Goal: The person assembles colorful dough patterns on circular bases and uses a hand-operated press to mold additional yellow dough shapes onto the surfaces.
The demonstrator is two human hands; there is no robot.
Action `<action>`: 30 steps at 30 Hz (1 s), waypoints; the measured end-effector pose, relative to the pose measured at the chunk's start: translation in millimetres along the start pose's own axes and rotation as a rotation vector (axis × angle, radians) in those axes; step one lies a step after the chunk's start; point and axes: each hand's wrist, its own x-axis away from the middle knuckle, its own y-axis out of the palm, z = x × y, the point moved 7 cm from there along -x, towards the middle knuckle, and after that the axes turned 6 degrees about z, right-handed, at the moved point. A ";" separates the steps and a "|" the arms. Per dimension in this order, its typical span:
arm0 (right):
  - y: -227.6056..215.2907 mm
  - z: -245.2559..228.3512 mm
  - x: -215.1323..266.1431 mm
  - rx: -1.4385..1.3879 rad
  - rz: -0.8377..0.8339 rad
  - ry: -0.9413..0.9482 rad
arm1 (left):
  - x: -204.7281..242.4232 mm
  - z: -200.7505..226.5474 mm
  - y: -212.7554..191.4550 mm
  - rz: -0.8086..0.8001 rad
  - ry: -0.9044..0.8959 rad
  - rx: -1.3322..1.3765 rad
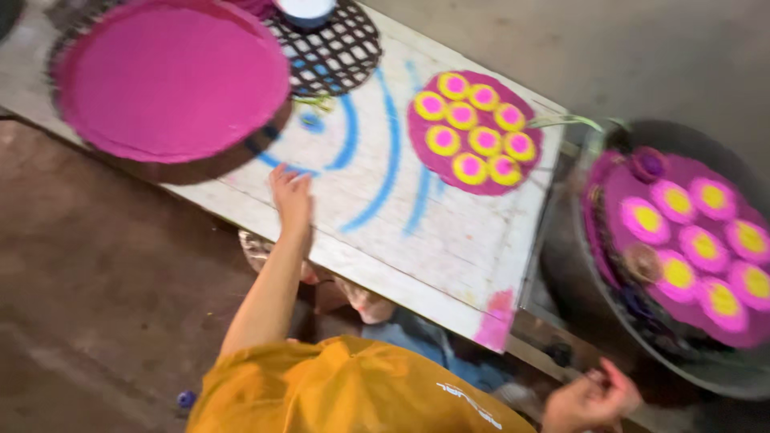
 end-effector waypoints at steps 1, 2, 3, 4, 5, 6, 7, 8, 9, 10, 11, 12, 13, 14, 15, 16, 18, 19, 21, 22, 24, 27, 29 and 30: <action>30.0 -19.2 22.6 -0.022 -0.083 0.016 | -19.8 -32.1 -47.8 0.190 -0.307 0.102; 61.0 -38.9 42.9 -0.044 -0.166 0.036 | -47.0 -34.7 -92.5 0.267 -0.251 0.251; 89.6 -57.9 55.8 -0.131 -0.230 0.073 | -71.4 -34.6 -132.7 0.340 -0.191 0.399; 119.3 -79.6 69.7 -0.223 -0.289 0.115 | -94.5 -31.7 -169.2 0.412 -0.173 0.448; 147.9 -103.2 81.7 -0.317 -0.346 0.157 | -116.2 -24.8 -203.1 0.483 -0.154 0.497; 176.5 -129.6 90.1 -0.316 -0.371 0.159 | -143.8 -14.5 -227.8 0.545 -0.133 0.552; 204.1 -155.2 98.2 -0.317 -0.396 0.160 | -174.7 -1.3 -241.0 0.457 -0.149 0.555; 226.7 -176.9 108.7 -0.310 -0.426 0.163 | -197.3 10.2 -253.9 0.370 -0.171 0.550; 255.4 -197.9 122.2 -0.358 -0.477 0.177 | -218.8 22.3 -261.7 0.284 -0.193 0.544; 284.0 -216.8 134.1 -0.403 -0.532 0.186 | -235.2 32.0 -262.4 0.197 -0.233 0.467; 313.0 -236.1 150.5 -0.447 -0.612 0.203 | -250.2 41.9 -258.9 0.111 -0.271 0.390; 341.0 -255.7 168.3 -0.487 -0.695 0.219 | -259.7 50.2 -254.3 0.026 -0.313 0.312; 374.2 -270.9 189.7 -0.539 -0.791 0.333 | -264.9 57.2 -252.4 0.014 -0.347 0.246; 403.0 -283.2 208.9 -0.587 -0.892 0.445 | -260.6 61.3 -247.8 0.008 -0.383 0.183; 428.8 -294.4 231.6 -0.638 -0.993 0.599 | -253.9 69.0 -245.9 0.011 -0.396 0.184; 451.8 -305.6 254.5 -0.686 -1.093 0.750 | -246.7 78.2 -245.1 0.016 -0.408 0.190; 482.3 -318.0 284.7 -0.807 -1.099 1.084 | -227.8 99.4 -241.8 -0.001 -0.389 0.203; 494.1 -321.3 295.6 -0.864 -1.095 1.251 | -215.0 110.2 -239.7 -0.022 -0.357 0.210; 493.8 -306.3 296.5 -0.834 -0.995 1.333 | -188.0 125.0 -232.5 -0.085 -0.369 0.199; 487.0 -293.1 294.7 -0.813 -0.940 1.375 | -176.2 132.1 -226.7 -0.113 -0.383 0.238; 463.5 -264.2 288.2 -0.869 -0.836 1.423 | -154.3 145.9 -210.9 -0.167 -0.406 0.318; 418.0 -219.1 272.5 -1.046 -0.794 1.501 | -117.1 154.1 -168.6 -0.375 -0.391 0.129; 380.0 -177.0 267.7 -0.850 -0.718 1.513 | -88.6 141.5 -139.1 -0.590 -0.369 -0.066; 361.5 -157.5 263.2 -0.766 -0.670 1.504 | -75.5 132.6 -128.3 -0.713 -0.303 -0.197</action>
